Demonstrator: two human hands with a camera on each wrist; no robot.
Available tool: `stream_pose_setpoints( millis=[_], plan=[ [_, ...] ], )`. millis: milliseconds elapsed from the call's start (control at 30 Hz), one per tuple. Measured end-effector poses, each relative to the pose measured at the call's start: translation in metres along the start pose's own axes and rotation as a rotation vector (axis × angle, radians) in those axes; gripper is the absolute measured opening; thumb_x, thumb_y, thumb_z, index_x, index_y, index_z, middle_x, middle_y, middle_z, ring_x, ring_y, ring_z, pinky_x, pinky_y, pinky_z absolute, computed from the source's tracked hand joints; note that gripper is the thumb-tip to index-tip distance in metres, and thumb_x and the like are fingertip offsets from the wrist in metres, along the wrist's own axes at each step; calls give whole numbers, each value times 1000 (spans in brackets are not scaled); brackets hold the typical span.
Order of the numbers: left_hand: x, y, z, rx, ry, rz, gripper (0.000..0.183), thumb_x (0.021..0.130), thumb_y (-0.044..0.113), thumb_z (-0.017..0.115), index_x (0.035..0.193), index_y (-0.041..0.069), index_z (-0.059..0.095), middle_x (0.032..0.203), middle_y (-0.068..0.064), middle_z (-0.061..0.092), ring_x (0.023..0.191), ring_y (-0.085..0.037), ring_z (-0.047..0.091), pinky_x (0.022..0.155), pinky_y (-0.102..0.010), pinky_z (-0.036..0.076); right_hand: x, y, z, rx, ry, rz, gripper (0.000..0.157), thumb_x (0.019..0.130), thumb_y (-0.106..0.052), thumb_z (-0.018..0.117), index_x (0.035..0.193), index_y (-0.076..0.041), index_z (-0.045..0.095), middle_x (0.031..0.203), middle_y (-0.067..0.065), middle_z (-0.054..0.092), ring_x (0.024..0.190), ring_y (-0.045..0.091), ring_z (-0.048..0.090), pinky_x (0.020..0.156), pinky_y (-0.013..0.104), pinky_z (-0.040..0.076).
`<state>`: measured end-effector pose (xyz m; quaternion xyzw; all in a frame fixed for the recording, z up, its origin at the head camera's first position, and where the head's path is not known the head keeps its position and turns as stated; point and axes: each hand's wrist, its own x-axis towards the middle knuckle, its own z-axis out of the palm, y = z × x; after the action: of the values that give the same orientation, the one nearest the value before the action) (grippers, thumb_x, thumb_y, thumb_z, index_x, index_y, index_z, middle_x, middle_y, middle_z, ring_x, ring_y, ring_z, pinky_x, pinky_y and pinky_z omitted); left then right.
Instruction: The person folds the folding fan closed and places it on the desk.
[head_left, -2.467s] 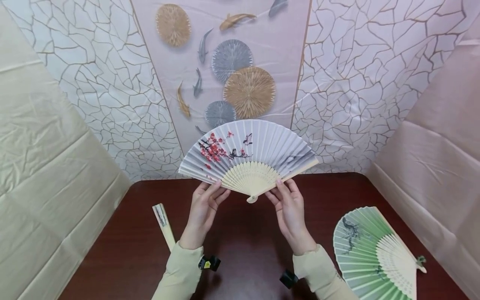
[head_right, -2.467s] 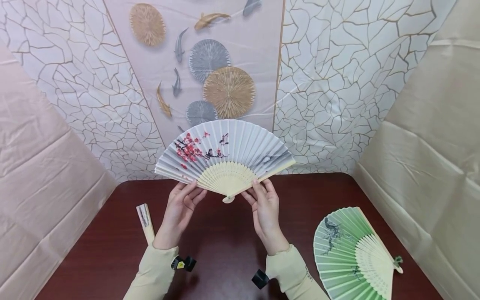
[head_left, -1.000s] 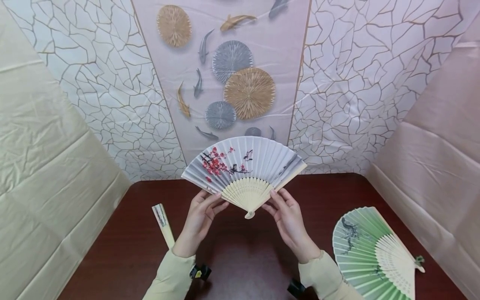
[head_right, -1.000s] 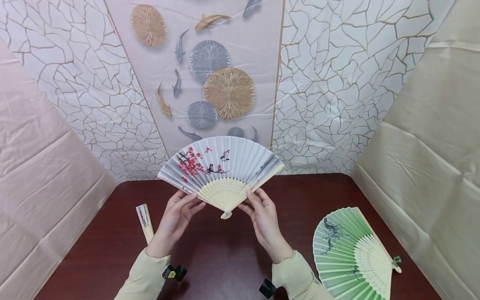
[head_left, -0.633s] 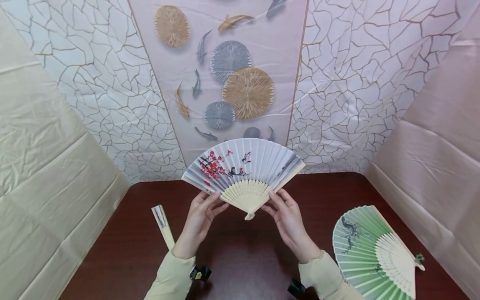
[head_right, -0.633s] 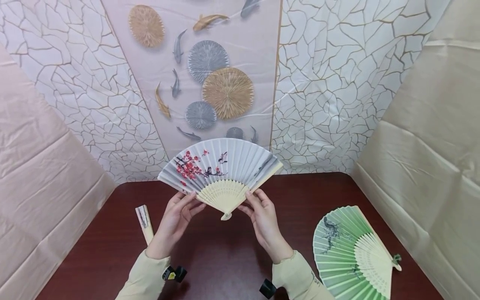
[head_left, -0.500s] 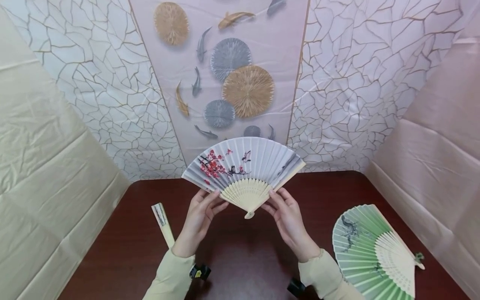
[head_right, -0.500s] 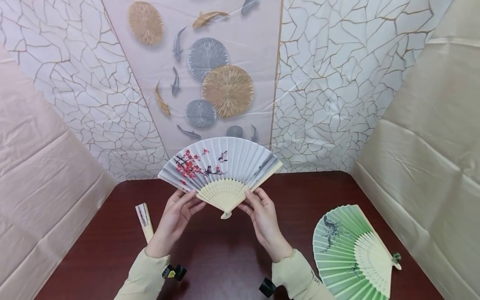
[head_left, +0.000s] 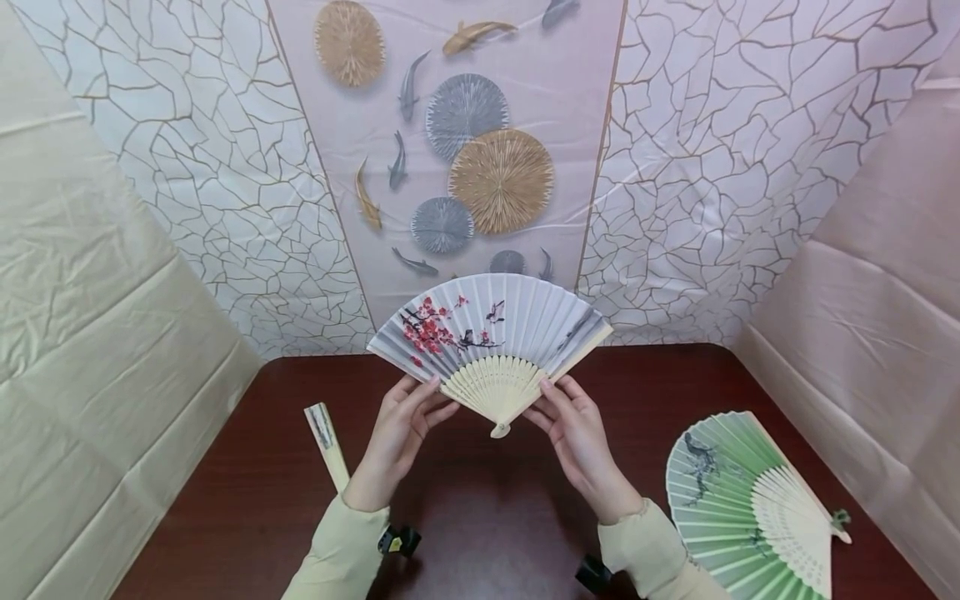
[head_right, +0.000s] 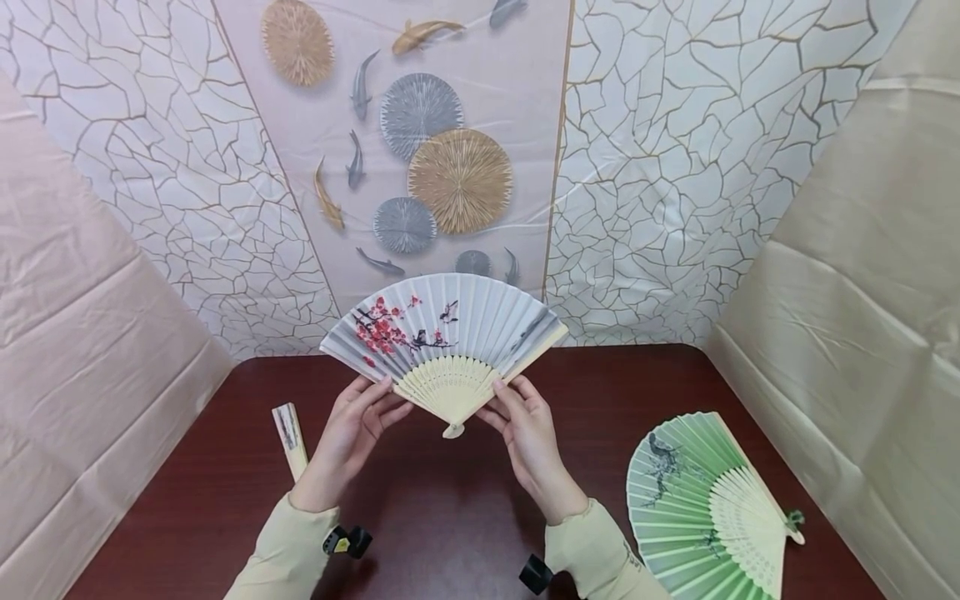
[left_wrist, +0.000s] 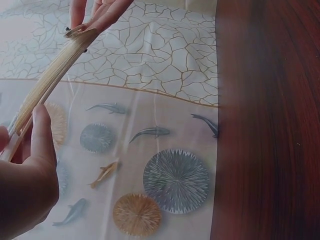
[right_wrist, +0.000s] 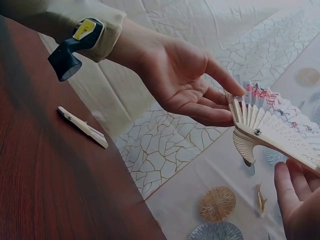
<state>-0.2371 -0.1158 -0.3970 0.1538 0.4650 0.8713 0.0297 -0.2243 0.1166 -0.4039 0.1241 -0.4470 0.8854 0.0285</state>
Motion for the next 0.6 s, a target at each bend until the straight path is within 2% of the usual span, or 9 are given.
stream_pose_setpoints(
  millis=[200,600],
  plan=[
    [0,1,0,8,-10,-8,45,92,15,59,131,-1,45,119,-15,59,101,-26,60,91,-47,46,1,2,-2,8,-3,8,23,96,-10,52,116,1,49,108,11,61,96,23,62,83,39,52],
    [1,2,-3,18,-37,-17,45,94,12,57,135,1,43,126,-16,54,107,-27,58,94,-50,42,0,1,-1,3,14,34,27,95,-12,53,118,1,47,105,10,60,90,21,62,77,35,54]
  ],
)
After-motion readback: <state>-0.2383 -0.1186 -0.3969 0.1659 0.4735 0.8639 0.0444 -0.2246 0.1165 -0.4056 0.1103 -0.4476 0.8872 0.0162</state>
